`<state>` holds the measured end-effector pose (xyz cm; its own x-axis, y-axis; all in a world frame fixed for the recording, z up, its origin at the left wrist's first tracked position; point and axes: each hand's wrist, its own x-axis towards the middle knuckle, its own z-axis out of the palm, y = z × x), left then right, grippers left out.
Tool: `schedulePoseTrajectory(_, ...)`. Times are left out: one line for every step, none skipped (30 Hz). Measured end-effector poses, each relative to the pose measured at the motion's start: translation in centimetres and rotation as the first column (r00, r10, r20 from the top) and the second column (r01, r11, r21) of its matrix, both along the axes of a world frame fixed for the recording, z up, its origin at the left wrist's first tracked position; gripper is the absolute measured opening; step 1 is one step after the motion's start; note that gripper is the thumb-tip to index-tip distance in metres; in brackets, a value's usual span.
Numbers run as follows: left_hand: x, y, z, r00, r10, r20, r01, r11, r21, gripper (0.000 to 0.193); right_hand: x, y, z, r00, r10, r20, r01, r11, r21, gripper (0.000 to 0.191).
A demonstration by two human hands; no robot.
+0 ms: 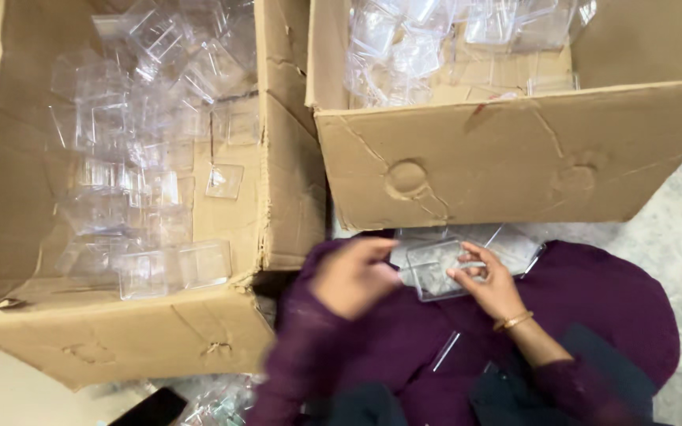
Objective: The person sits on the floor and assembles clear plastic boxes, fitting lids onto bases one at a time and placing the assembled boxes into cardboard boxes. They take boxes from a pile and stack finished ones into the cartons around them.
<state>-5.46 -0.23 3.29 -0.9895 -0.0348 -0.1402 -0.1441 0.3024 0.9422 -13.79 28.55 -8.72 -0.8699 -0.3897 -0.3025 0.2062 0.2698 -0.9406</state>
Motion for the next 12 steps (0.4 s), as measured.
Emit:
schedulePoseTrajectory(-0.4,2.7,0.2,0.927,-0.177,-0.332,0.078,0.954,-0.291,0.083,-0.2,-0.5,0.2,0.997,-0.04,0.065,0.042,0.999,-0.015,0.064)
schedulePoseTrajectory(-0.8,5.4,0.4,0.902,-0.232,-0.363,0.022,0.866,-0.499,0.099,0.1,-0.9,0.6,0.982,-0.003,0.19,0.015,0.998,-0.059,0.063)
schedulePoseTrajectory(-1.0,6.7,0.5,0.878,-0.293,-0.379,-0.046,0.736,-0.675,0.117,0.4,-1.3,1.0,0.949,0.038,0.313,-0.005,0.995,-0.104,0.063)
schedulePoseTrajectory(-0.9,6.5,0.5,0.946,-0.231,-0.226,0.023,0.745,-0.667,0.114,0.5,-1.8,1.2,0.9,0.081,0.428,-0.017,0.988,-0.152,0.062)
schedulePoseTrajectory(-0.7,6.6,0.2,0.984,-0.167,-0.06,0.089,0.759,-0.645,0.112,0.1,-1.7,1.3,0.863,0.09,0.497,0.053,0.962,-0.266,0.059)
schedulePoseTrajectory(-0.8,6.6,-0.4,0.989,-0.104,0.104,0.146,0.777,-0.613,0.11,-1.0,-1.4,1.1,0.825,0.108,0.555,0.13,0.919,-0.372,0.06)
schedulePoseTrajectory(-0.6,6.1,-1.2,0.999,-0.031,-0.029,0.013,0.869,-0.495,0.106,-1.8,-1.0,0.8,0.783,0.133,0.607,0.211,0.862,-0.461,0.064)
schedulePoseTrajectory(0.1,5.0,-2.2,0.988,0.066,-0.138,-0.11,0.932,-0.346,0.101,-2.1,-1.0,-0.1,0.953,0.118,0.28,-0.063,0.978,-0.197,0.067)
schedulePoseTrajectory(0.8,3.5,-3.3,0.957,0.178,-0.229,-0.222,0.957,-0.185,0.096,-2.4,-1.9,-1.4,0.97,0.233,-0.073,-0.218,0.962,0.165,0.072)
schedulePoseTrajectory(1.0,2.2,-4.5,0.947,0.307,-0.09,-0.289,0.941,0.176,0.097,-2.2,-2.6,-2.8,0.828,0.438,-0.351,-0.212,0.822,0.529,0.078)
schedulePoseTrajectory(1.1,0.9,-5.8,0.922,0.377,0.091,-0.37,0.783,0.501,0.099,-1.3,-2.8,-4.1,0.781,0.552,-0.292,-0.285,0.731,0.62,0.077)
schedulePoseTrajectory(1.5,-0.5,-7.0,0.915,0.385,0.117,-0.355,0.636,0.685,0.101,-0.5,-2.6,-5.4,0.724,0.654,-0.22,-0.349,0.622,0.701,0.075)
